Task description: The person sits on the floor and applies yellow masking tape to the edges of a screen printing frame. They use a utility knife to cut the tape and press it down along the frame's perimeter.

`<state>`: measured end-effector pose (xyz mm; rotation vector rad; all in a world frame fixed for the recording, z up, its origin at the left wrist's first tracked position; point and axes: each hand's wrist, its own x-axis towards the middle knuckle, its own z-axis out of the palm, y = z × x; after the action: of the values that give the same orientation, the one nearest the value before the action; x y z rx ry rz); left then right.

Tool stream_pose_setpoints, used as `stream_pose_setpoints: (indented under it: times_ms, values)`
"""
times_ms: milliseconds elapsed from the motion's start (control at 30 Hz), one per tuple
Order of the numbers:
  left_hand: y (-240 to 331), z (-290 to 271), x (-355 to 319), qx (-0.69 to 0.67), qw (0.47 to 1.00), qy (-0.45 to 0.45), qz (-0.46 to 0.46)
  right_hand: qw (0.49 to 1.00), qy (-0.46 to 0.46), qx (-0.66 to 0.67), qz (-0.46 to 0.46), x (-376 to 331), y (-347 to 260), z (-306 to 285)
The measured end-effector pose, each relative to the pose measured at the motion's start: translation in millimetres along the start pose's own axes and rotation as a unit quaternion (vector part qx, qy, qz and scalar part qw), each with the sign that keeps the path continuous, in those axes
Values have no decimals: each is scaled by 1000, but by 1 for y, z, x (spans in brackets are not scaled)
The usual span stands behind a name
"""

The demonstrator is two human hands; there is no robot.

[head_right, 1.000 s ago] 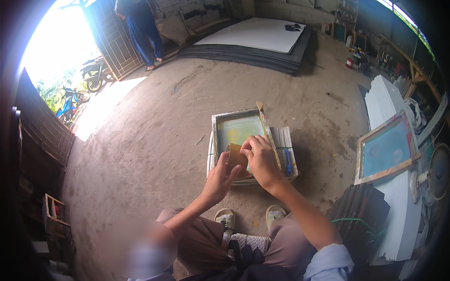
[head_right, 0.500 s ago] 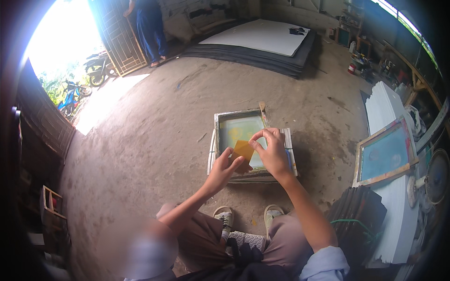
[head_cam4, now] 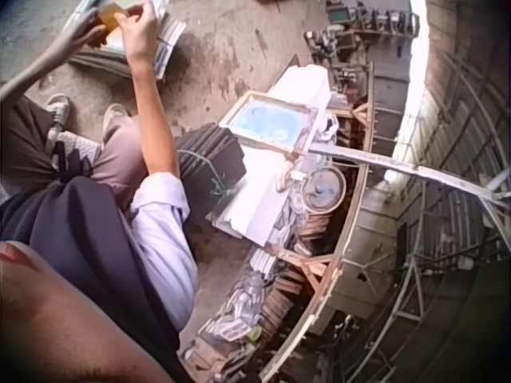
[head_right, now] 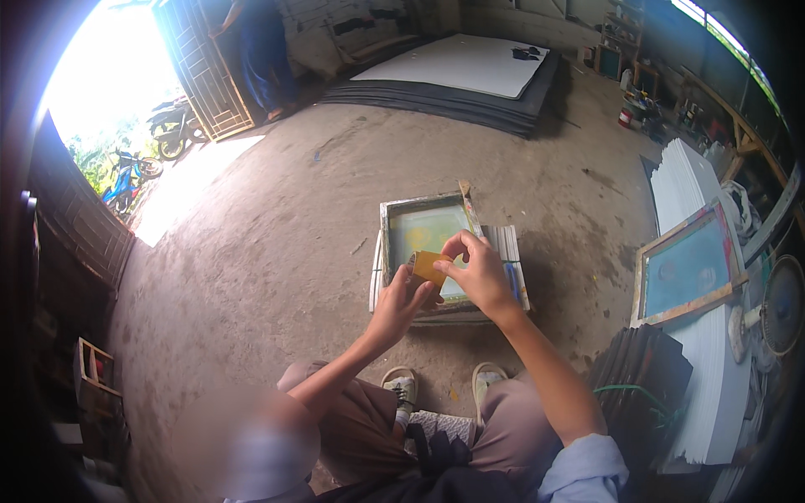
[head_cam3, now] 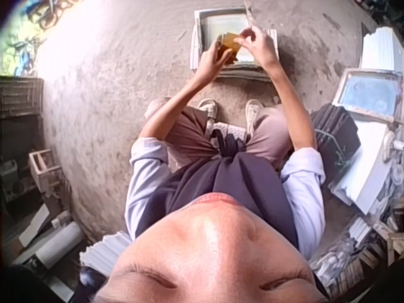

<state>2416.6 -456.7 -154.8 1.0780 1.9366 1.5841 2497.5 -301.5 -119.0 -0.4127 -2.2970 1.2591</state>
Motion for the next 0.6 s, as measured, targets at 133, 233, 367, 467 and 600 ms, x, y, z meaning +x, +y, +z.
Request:
stream_pose_setpoints:
  times_ms: [133, 233, 367, 467, 600]
  values:
    - [-2, 2, -1, 39, 999, 3, 6, 999, -9, 12, 29, 0, 1, -2]
    - [-10, 0, -1, 97, 994, 12, 37, 998, -17, -58, 0, 1, 1, 2]
    - [-2, -5, 1, 63, 998, 20, 23, 963, 126, -186, -152, 12, 20, 5]
    - [-1, -11, 4, 6, 998, -5, 55, 999, 37, 22, 11, 25, 31, -10]
    - [0, -25, 6, 66, 992, -3, 112, 996, 54, 29, 62, 21, 35, -12]
